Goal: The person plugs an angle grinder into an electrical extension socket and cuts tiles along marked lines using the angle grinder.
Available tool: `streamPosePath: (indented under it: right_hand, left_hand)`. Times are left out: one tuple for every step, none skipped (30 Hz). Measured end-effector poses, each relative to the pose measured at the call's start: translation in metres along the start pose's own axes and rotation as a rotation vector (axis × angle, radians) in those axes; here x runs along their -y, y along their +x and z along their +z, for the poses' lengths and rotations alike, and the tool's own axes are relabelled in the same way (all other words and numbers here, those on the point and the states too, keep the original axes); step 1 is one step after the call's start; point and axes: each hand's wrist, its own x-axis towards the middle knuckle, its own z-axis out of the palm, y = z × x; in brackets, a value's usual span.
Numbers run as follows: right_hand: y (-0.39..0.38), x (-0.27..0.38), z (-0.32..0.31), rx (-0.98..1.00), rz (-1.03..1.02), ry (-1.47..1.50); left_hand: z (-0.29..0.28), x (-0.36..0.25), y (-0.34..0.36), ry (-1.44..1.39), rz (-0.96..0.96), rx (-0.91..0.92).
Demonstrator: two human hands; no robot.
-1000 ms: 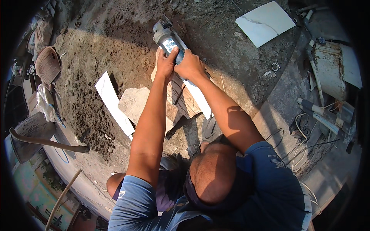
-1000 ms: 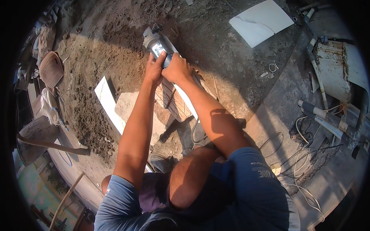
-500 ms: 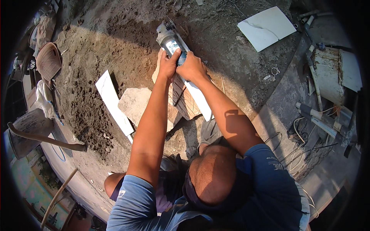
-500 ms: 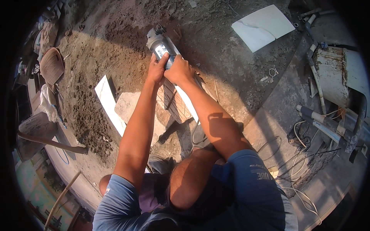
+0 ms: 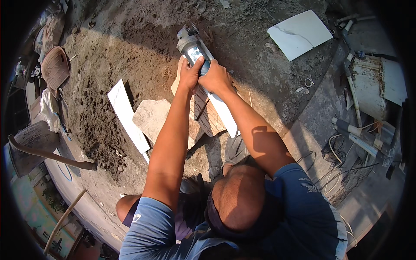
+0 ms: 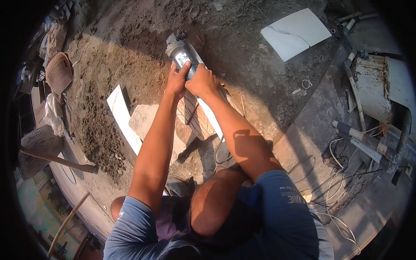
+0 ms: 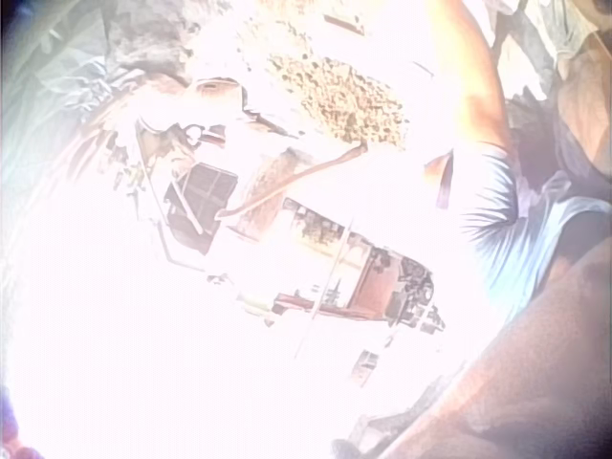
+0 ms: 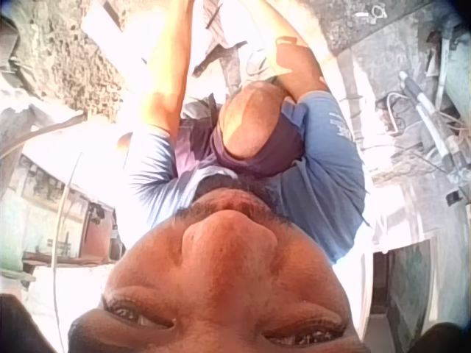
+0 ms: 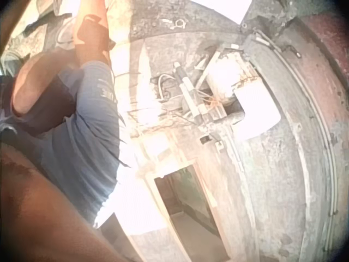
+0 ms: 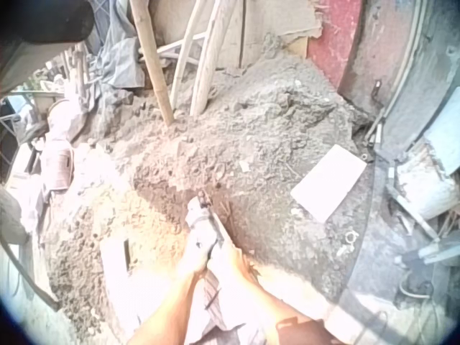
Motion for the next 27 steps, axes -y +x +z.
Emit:
streamPosePath:
  right_hand:
    - [0.0001, 0.0, 0.0, 0.002, 0.0, -0.001]
    - [-0.0006, 0.0015, -0.0006, 0.005, -0.001, 0.006]
    - [-0.0014, 0.003, -0.001, 0.009, -0.003, 0.012]
    - [-0.0024, 0.0045, -0.0013, 0.01, -0.004, 0.012]
    - [-0.0021, 0.0036, -0.0021, 0.011, 0.0, 0.01]
    - [-0.0017, 0.0028, -0.003, 0.013, 0.004, 0.007]
    - [-0.0016, 0.002, -0.0036, 0.01, 0.005, 0.005]
    - [-0.0021, 0.0027, -0.0029, 0.009, 0.005, 0.006]
    - [-0.0024, 0.0033, -0.0024, 0.008, 0.005, 0.006]
    - [-0.0022, 0.0041, -0.0021, 0.008, 0.002, 0.007]
    - [-0.0024, 0.0047, -0.0023, 0.004, 0.008, 0.006]
    - [-0.0031, 0.0055, -0.0025, 0.0, 0.013, 0.004]
    - [-0.0035, 0.0058, -0.0021, 0.001, 0.013, 0.004]
    - [-0.0029, 0.0051, -0.0021, 0.001, 0.013, -0.002]
    - [-0.0023, 0.0044, -0.0021, 0.0, 0.012, -0.008]
    - [-0.0017, 0.0033, -0.0024, -0.001, 0.013, -0.009]
    - [-0.0013, 0.0031, -0.0022, 0.009, 0.007, -0.004]
    - [-0.001, 0.003, -0.0018, 0.018, 0.001, 0.001]
    - [-0.0012, 0.0031, -0.0007, 0.019, -0.002, 0.001]
    - [-0.0007, 0.0023, 0.0002, 0.011, 0.002, 0.001]
    - [0.0, 0.0016, 0.0011, 0.004, 0.005, 0.001]
    - [0.001, 0.0008, 0.0017, 0.002, 0.003, 0.0]
    - [0.0011, 0.0002, 0.0024, -0.007, 0.003, 0.0]
    - [0.0017, -0.0002, 0.0031, -0.016, 0.002, 0.0]
    - [0.0025, -0.0005, 0.0038, -0.016, 0.001, 0.0]
    - [0.0027, -0.0005, 0.0037, -0.011, 0.004, 0.003]
    - [0.0027, -0.0008, 0.0036, -0.007, 0.006, 0.006]
  left_hand:
    - [0.0004, -0.0003, -0.0006, -0.003, -0.003, -0.003]
    - [-0.0005, -0.0005, -0.0005, -0.004, -0.004, -0.005]
    - [-0.002, -0.0011, -0.0002, -0.003, -0.003, -0.007]
    - [-0.0037, -0.0021, 0.0002, 0.009, -0.016, -0.009]
    - [-0.002, -0.0026, 0.0008, 0.018, -0.03, -0.007]
    - [0.0001, -0.0023, 0.0003, 0.016, -0.03, -0.005]
    - [0.0024, -0.0015, -0.001, -0.004, -0.022, -0.001]
    - [0.0014, -0.0011, -0.0015, -0.021, -0.012, 0.0]
    - [0.0003, -0.0015, -0.0005, -0.02, -0.01, -0.002]
    - [-0.0006, -0.0021, 0.001, 0.001, -0.024, -0.012]
    - [-0.0008, -0.0023, 0.0011, 0.021, -0.041, -0.022]
    - [-0.0011, -0.0023, 0.0003, 0.021, -0.042, -0.023]
    - [-0.0015, -0.0023, -0.0006, 0.009, -0.04, -0.021]
    - [-0.0006, -0.0023, -0.0006, -0.005, -0.038, -0.017]
    - [0.0003, -0.0024, -0.0005, -0.007, -0.038, -0.016]
    - [0.0011, -0.0024, -0.0005, -0.013, -0.049, -0.014]
    - [0.0005, -0.0031, -0.0006, -0.017, -0.058, -0.016]
    - [0.0, -0.0036, -0.001, -0.017, -0.056, -0.017]
    - [-0.0003, -0.0038, -0.0016, -0.022, -0.064, -0.023]
    - [0.0002, -0.0035, -0.0012, -0.027, -0.07, -0.026]
    - [0.0009, -0.0031, -0.001, -0.028, -0.067, -0.025]
    - [0.0016, -0.0024, -0.0009, -0.02, -0.039, -0.025]
    - [0.0014, -0.002, -0.0014, -0.011, -0.013, -0.026]
    - [0.0008, -0.0023, -0.0009, -0.012, -0.012, -0.028]
    - [0.0004, -0.0027, 0.0001, 0.005, -0.018, -0.03]
    - [0.0009, -0.0031, 0.0001, 0.022, -0.024, -0.032]
    - [0.0015, -0.0031, -0.0005, 0.021, -0.025, -0.032]
